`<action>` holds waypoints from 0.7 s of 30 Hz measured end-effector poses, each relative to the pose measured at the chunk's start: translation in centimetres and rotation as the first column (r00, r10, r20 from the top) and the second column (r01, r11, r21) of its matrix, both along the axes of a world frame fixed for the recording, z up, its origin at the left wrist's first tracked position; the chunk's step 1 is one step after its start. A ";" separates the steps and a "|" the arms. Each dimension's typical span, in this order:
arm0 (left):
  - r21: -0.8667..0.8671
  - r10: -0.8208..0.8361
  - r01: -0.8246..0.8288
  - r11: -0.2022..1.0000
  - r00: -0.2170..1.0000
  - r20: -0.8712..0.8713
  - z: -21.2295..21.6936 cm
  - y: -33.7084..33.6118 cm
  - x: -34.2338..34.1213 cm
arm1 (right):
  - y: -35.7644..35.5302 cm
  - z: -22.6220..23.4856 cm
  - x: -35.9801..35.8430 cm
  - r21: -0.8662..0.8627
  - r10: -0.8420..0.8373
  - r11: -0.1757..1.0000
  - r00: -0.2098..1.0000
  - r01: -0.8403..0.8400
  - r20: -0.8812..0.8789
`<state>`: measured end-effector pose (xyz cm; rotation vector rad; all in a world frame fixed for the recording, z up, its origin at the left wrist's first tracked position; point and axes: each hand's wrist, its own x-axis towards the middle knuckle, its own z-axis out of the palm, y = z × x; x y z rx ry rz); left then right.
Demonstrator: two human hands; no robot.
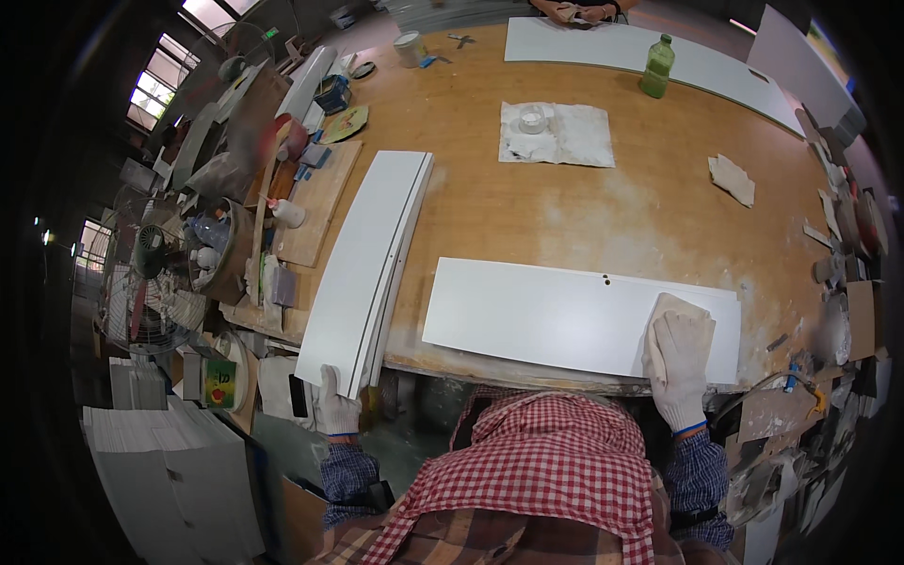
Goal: Cleaning and wiping the surfaces and edges of white furniture panels using a rag and a manual scraper in a workshop environment.
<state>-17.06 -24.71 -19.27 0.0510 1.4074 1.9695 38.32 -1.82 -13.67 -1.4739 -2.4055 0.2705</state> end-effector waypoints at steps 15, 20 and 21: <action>-0.762 -0.494 0.445 0.471 0.848 0.190 1.6 -0.5 -6.1 | 3.0 2.0 -1.3 0.187 0.093 0.974 0.976 -0.131 0.198; -0.788 -0.759 -0.014 0.615 0.261 -0.597 8.9 11.0 3.0 | 2.7 6.0 -10.4 0.237 0.224 0.943 0.972 -0.235 0.070; -0.785 -0.771 0.042 0.618 0.231 -0.594 9.3 13.5 5.0 | 3.0 4.5 -12.4 0.307 0.329 0.895 0.944 -0.323 0.033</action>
